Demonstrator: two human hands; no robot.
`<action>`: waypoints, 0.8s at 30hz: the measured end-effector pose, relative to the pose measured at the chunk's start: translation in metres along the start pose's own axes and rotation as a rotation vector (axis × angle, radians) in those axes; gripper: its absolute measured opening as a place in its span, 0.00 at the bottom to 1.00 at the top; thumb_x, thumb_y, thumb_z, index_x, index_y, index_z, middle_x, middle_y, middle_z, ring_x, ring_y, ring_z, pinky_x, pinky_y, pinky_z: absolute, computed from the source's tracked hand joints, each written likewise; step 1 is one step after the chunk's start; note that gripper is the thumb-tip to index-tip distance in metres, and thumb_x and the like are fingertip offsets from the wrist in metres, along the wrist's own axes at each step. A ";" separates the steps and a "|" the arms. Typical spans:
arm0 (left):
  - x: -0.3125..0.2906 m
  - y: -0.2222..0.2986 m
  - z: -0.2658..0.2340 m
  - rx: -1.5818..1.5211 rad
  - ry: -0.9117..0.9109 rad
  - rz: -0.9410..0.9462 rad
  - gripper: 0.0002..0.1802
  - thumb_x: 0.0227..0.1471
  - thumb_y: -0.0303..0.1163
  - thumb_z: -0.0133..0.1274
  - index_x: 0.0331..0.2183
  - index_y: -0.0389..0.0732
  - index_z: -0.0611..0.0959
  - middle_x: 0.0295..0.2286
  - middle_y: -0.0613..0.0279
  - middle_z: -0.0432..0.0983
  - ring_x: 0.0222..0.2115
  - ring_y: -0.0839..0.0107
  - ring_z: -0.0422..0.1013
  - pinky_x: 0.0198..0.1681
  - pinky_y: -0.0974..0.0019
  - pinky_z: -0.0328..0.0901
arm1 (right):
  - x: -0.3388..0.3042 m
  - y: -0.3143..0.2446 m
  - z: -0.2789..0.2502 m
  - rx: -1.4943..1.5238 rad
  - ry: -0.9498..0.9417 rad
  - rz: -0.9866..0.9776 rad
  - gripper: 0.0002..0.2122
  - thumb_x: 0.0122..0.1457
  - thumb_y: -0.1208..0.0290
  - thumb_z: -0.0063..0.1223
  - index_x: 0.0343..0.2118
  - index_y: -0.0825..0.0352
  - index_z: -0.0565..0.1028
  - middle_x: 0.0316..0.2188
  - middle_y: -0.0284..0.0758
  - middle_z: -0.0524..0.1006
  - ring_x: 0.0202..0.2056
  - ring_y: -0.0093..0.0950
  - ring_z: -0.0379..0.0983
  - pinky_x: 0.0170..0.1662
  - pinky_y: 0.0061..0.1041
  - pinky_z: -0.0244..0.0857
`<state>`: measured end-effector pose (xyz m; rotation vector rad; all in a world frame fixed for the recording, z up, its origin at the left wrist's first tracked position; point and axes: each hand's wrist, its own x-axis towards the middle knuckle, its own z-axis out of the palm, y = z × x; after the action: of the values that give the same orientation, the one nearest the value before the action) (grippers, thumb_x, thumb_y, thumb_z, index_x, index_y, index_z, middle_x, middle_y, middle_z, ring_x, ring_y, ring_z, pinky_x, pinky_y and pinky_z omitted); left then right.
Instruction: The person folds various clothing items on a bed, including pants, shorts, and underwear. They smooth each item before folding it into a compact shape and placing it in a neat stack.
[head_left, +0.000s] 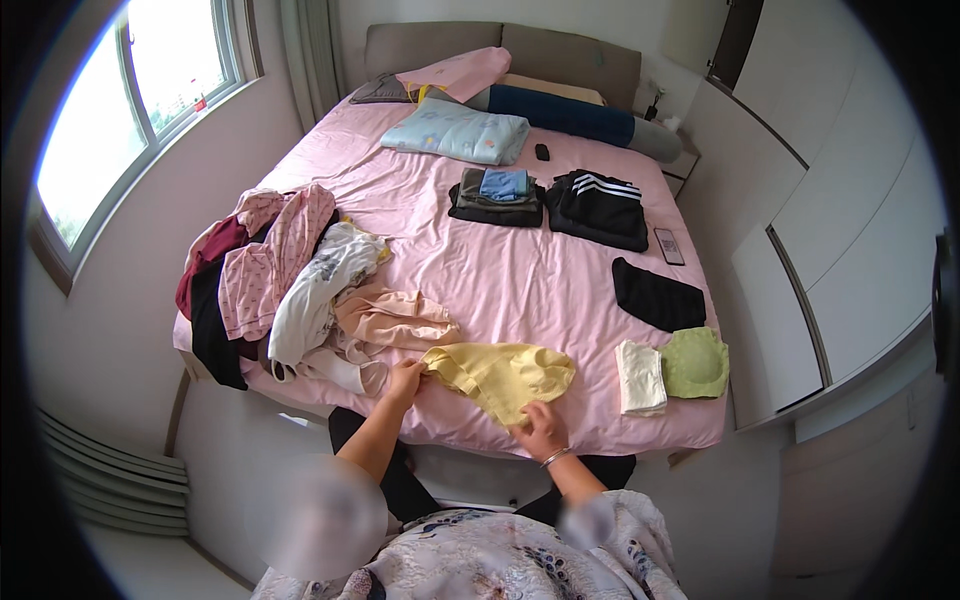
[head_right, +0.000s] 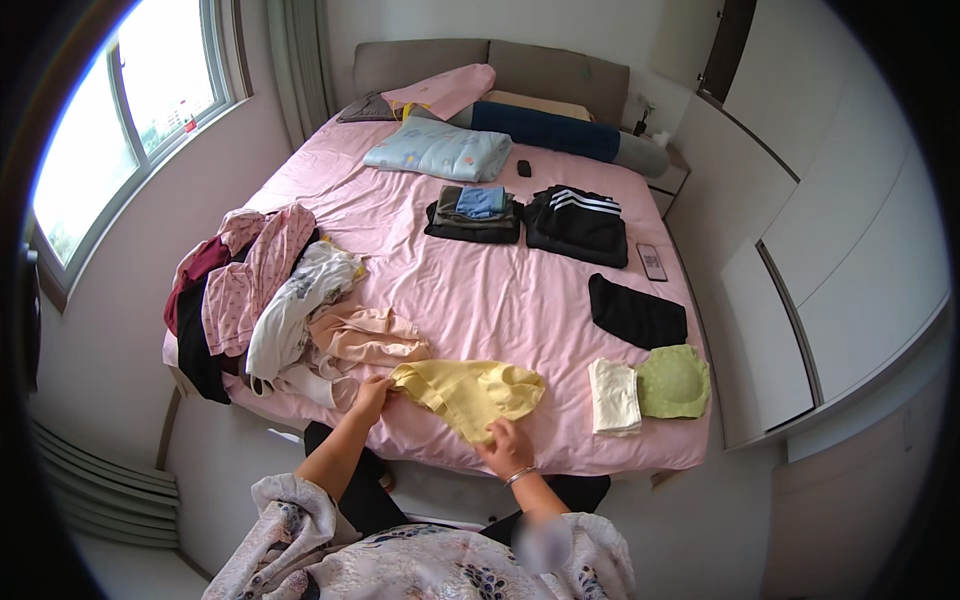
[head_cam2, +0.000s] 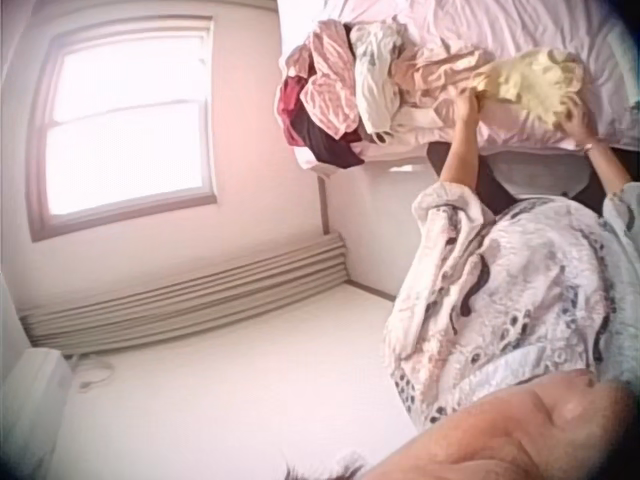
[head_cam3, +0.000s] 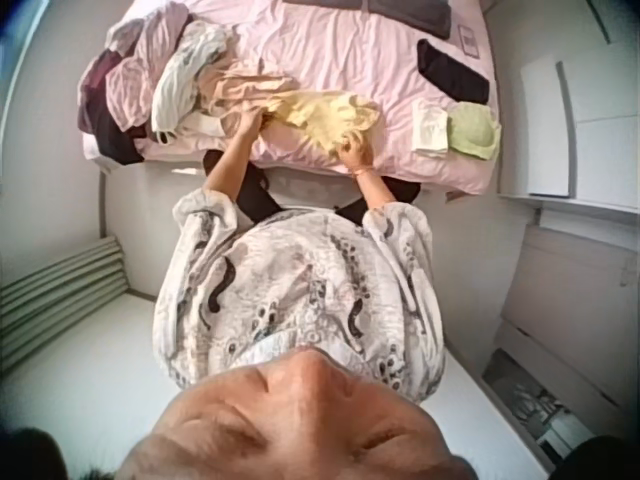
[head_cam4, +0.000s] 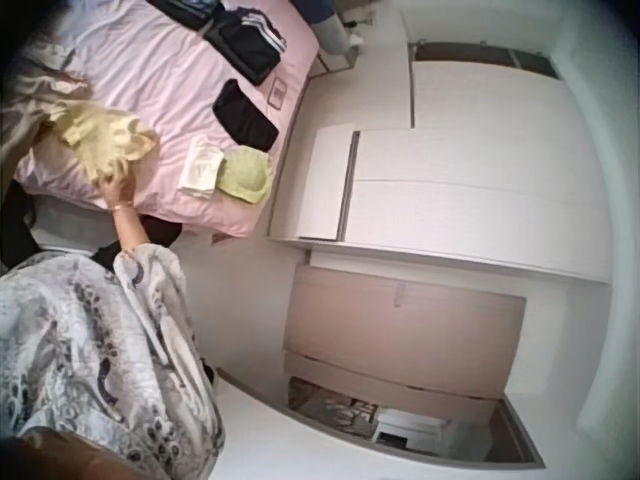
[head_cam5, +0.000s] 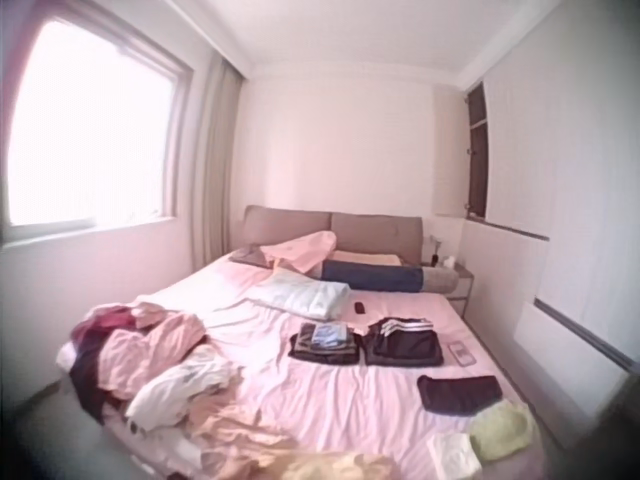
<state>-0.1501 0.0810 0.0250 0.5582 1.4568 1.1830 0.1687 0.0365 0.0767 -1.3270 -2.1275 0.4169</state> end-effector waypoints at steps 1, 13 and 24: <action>-0.002 0.003 0.001 -0.024 -0.017 -0.018 0.04 0.49 0.29 0.44 0.29 0.41 0.72 0.24 0.59 0.73 0.16 0.73 0.68 0.14 0.74 0.60 | -0.002 -0.010 0.002 -0.060 0.024 -0.047 0.14 0.43 0.68 0.56 0.35 0.63 0.71 0.35 0.38 0.70 0.38 0.36 0.68 0.38 0.32 0.65; -0.022 0.058 -0.001 -0.146 0.091 0.322 0.05 0.48 0.29 0.45 0.28 0.39 0.74 0.18 0.66 0.70 0.14 0.77 0.67 0.12 0.78 0.56 | 0.060 0.049 -0.051 -0.034 0.271 0.352 0.08 0.48 0.75 0.45 0.30 0.65 0.74 0.26 0.44 0.74 0.29 0.41 0.71 0.32 0.36 0.66; -0.113 0.195 0.055 -0.325 -0.206 0.630 0.07 0.55 0.28 0.41 0.27 0.38 0.71 0.22 0.63 0.71 0.16 0.77 0.67 0.18 0.79 0.61 | 0.119 -0.035 -0.184 0.517 0.645 0.095 0.06 0.58 0.74 0.42 0.32 0.68 0.72 0.23 0.29 0.73 0.18 0.16 0.67 0.21 0.15 0.63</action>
<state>-0.1208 0.0795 0.2551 0.9150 0.9020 1.7526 0.2202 0.1185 0.2760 -1.0685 -1.3158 0.4596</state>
